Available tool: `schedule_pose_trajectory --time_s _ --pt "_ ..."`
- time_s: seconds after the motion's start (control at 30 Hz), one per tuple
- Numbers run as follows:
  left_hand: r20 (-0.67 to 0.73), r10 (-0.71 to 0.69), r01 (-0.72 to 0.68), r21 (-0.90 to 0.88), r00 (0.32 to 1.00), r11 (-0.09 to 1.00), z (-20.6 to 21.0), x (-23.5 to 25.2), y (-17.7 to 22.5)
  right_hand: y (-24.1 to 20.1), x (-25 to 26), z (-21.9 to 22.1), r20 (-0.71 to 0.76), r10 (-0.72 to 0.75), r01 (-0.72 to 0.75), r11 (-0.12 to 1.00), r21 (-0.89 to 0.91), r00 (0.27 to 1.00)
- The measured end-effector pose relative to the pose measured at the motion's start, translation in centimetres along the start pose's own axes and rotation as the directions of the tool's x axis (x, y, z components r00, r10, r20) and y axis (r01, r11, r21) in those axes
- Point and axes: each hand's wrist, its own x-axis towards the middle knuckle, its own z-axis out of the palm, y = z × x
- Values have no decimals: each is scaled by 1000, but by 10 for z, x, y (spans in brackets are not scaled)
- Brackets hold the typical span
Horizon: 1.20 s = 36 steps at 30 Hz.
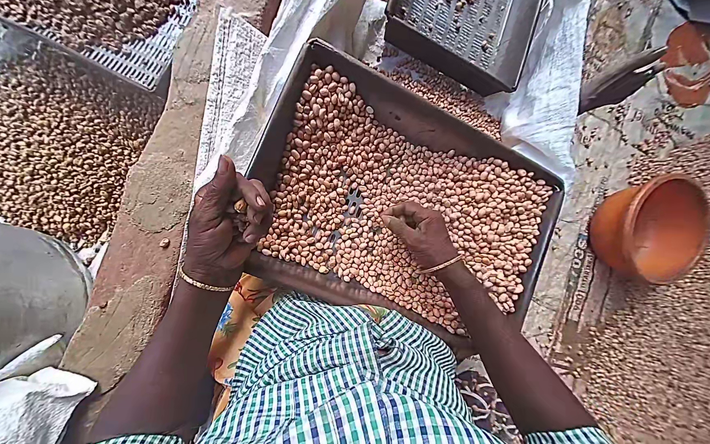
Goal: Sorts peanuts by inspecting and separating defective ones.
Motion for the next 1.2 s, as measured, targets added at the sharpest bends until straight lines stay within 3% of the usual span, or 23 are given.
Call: schedule_pose_trajectory --time_s 0.07,0.13,0.2,0.27,0.3,0.33,0.37,0.4,0.43,0.47,0.5,0.53,0.57,0.63,0.73,0.8,0.87,1.0,1.07,1.1,1.13,1.17,1.2 --pt "-18 2 -2 9 1000 1000 0 -2 1 -5 -7 17 65 -99 118 867 -484 993" --pt "-28 8 -8 22 1000 1000 -1 -2 1 -8 -5 26 121 -96 150 776 -612 988" --pt "-40 16 -14 35 999 999 -1 -3 1 -16 1 19 176 -7 113 792 -600 984" --pt "-35 19 -17 35 999 999 0 -2 0 -2 2 5 99 -153 178 926 -334 983" --pt "-31 20 -19 36 999 999 -1 -3 1 7 0 0 21 -155 155 988 1 988" --pt "-28 18 -17 38 999 999 -1 -4 2 14 -4 -2 -19 -82 83 925 372 996" --pt "-25 16 -15 41 1000 999 -1 -5 2 17 -9 -4 1 -11 8 798 602 1000" --pt "-18 12 -11 43 1000 999 -1 -5 1 20 -14 -7 55 15 -49 731 680 998" --pt "-13 8 -8 45 1000 999 0 -4 0 19 -20 -7 97 31 -88 748 658 995" --pt "-20 8 -7 45 1000 999 1 -2 0 13 -25 -4 112 54 -105 843 527 992" --pt "-22 8 -7 47 1000 999 1 -1 0 6 -30 1 115 41 -72 959 276 993" --pt "-21 12 -11 43 1000 999 1 -1 0 0 -35 7 123 -10 14 999 -32 992" --pt "-22 19 -18 22 1000 1000 0 0 -1 -3 -39 15 125 -84 117 951 -285 989" --pt "-10 24 -24 6 1000 1000 -2 2 -2 -4 -42 30 136 -165 213 819 -533 977" --pt "-6 25 -25 11 1000 1000 -3 1 -2 -21 -40 37 176 -58 161 736 -657 983" --pt "-15 28 -27 23 1000 999 -1 1 -3 -33 -35 33 216 117 58 746 -664 969" --pt "-22 31 -31 18 999 999 -1 2 -3 -34 -31 31 220 187 -1 765 -644 957" --pt "-10 26 -26 12 1000 1000 -2 2 -3 -19 -41 38 154 13 88 772 -630 988" --pt "-1 25 -25 1 1000 1000 0 2 -3 -12 -40 27 110 -39 87 874 -477 993" --pt "5 31 -31 -14 1000 999 0 3 -3 -5 -38 18 47 -38 48 972 -229 998" --pt "5 37 -36 -18 999 999 -1 2 -3 4 -36 9 4 1 -1 990 141 1000" --pt "-2 44 -44 -11 999 999 -3 1 -2 11 -32 3 -1 40 -34 870 492 999" --pt "-5 49 -49 -4 999 999 -4 0 -2 17 -29 -2 14 50 -46 746 664 999"
